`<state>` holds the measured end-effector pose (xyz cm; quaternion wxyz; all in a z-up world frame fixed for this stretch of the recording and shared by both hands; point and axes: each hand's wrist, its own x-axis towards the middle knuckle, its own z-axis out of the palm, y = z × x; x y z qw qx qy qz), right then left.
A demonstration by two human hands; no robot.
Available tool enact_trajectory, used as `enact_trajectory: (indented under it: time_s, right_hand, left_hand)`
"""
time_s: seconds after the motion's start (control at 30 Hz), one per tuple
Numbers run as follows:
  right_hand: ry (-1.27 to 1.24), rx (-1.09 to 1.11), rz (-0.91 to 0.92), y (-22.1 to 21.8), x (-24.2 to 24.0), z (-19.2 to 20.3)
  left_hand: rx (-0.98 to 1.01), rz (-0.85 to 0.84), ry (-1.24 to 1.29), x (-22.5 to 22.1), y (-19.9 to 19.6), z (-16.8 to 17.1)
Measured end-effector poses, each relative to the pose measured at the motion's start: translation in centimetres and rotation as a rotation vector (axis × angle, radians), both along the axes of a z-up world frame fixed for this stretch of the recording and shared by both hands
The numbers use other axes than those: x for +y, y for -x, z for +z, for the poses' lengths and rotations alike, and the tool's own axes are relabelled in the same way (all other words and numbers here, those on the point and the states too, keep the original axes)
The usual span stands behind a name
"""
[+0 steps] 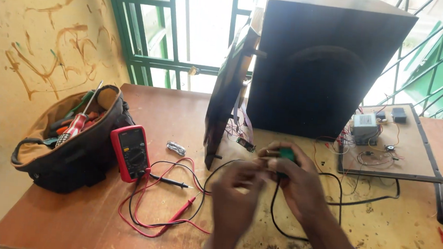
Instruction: Reassembling a speaker by connecting internal wiring and ribbon cables before fitting the front panel onto the main housing.
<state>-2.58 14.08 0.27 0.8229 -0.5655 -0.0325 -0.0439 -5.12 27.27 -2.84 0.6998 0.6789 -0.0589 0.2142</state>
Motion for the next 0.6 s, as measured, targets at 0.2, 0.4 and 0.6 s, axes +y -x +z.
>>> enact_trajectory:
  time_s: [0.2,0.4,0.6]
  right_hand:
    - [0.783,-0.178,-0.323,-5.2,6.2,0.2]
    - [0.729,-0.163,-0.435,-8.0,9.9,-1.5]
    - [0.443,-0.333,-0.459,-11.1,7.5,-4.8]
  left_hand:
    - [-0.081,0.413,-0.171,5.8,-5.7,-0.8]
    - [-0.014,0.239,-0.236,6.1,-8.7,-3.4]
    - [-0.072,0.311,-0.377,4.2,-8.0,-3.7]
